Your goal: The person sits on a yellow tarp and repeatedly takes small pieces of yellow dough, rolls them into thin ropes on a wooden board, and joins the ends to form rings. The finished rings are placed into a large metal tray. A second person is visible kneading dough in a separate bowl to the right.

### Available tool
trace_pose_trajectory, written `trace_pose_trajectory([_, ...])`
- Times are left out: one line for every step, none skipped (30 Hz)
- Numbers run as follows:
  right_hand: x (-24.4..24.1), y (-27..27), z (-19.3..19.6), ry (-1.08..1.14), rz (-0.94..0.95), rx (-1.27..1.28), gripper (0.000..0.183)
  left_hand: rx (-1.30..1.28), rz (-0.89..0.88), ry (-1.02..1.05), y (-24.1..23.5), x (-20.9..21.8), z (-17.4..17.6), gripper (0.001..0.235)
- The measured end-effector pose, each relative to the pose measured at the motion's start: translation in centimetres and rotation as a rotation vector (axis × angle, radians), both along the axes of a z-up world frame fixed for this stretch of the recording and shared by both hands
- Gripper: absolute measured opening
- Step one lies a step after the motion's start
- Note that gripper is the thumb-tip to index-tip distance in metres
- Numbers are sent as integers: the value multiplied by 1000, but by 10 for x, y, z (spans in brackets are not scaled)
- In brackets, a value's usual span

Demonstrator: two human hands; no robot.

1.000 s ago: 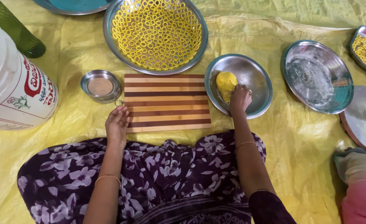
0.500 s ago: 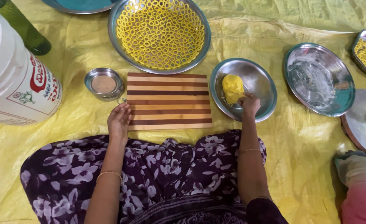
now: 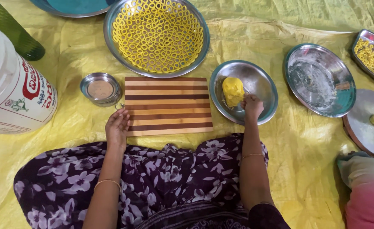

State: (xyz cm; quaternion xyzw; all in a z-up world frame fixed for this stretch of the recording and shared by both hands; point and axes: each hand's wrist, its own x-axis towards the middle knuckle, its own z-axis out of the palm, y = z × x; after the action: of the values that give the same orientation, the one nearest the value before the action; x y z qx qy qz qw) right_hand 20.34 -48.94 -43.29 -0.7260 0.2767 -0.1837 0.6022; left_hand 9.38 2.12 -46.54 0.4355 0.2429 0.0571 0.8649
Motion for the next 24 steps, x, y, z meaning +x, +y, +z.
trace_pose_trajectory([-1, 1, 2, 23, 17, -58, 13, -5, 0, -6, 0, 1, -1, 25])
trace_pose_trajectory([-2, 2, 3, 47, 34, -115, 13, -10, 0, -10, 0, 1, -2, 25])
trace_pose_trajectory([-2, 2, 3, 64, 41, -129, 12, -10, 4, -5, 0, 0, -2, 24])
trace_pose_trajectory([-2, 2, 3, 80, 47, -142, 12, -10, 8, -2, 0, 0, -3, 24])
trace_pose_trajectory([-1, 0, 1, 95, 54, -156, 12, -10, 11, 1, 0, 0, -3, 24])
trace_pose_trajectory([-1, -2, -3, 105, 47, -146, 12, -6, 12, 5, 0, 0, -3, 24])
trace_pose_trajectory([0, -5, -8, 115, 40, -135, 13, -1, 13, 10, 1, 0, -2, 24])
trace_pose_trajectory([0, -8, -14, 126, 32, -125, 14, 3, 13, 16, 1, -1, -2, 23])
trace_pose_trajectory([2, -12, -21, 123, 18, -69, 14, 5, 13, 14, 1, -2, -1, 23])
trace_pose_trajectory([4, -17, -27, 119, 2, -13, 15, 7, 12, 13, 0, -2, 0, 23])
trace_pose_trajectory([7, -21, -33, 115, -13, 43, 16, 9, 11, 11, 0, -2, 1, 22])
trace_pose_trajectory([9, -25, -38, 85, -23, 157, 13, 15, 9, 15, 0, -1, 3, 23])
trace_pose_trajectory([11, -29, -41, 56, -33, 271, 9, 21, 7, 19, -1, -1, 5, 24])
trace_pose_trajectory([13, -31, -43, 27, -40, 386, 6, 27, 7, 24, -1, -2, 6, 24])
trace_pose_trajectory([14, -32, -44, -11, 4, 396, 4, 21, 9, 20, -1, -1, 7, 24])
trace_pose_trajectory([11, -33, -45, -45, 46, 405, 6, 14, 10, 20, -1, -2, 8, 23])
trace_pose_trajectory([9, -33, -45, -79, 89, 415, 10, 7, 11, 21, -1, -4, 7, 23])
trace_pose_trajectory([9, -32, -43, 29, 66, 275, 12, 11, 8, 19, -2, -2, 7, 24])
trace_pose_trajectory([9, -29, -41, 136, 43, 135, 16, 15, 6, 17, -3, -1, 7, 24])
trace_pose_trajectory([10, -26, -39, 243, 21, -5, 21, 20, 4, 15, -3, -1, 7, 25])
trace_pose_trajectory([11, -23, -38, 228, 26, -39, 19, 13, 6, 7, -2, -1, 6, 25])
trace_pose_trajectory([11, -20, -38, 213, 31, -74, 17, 6, 7, -1, -2, -1, 4, 25])
trace_pose_trajectory([10, -20, -37, 198, 36, -108, 15, -1, 9, -8, -1, -2, 3, 25])
trace_pose_trajectory([11, -19, -36, 209, 14, -227, 11, -2, 14, -7, -1, -2, 2, 25])
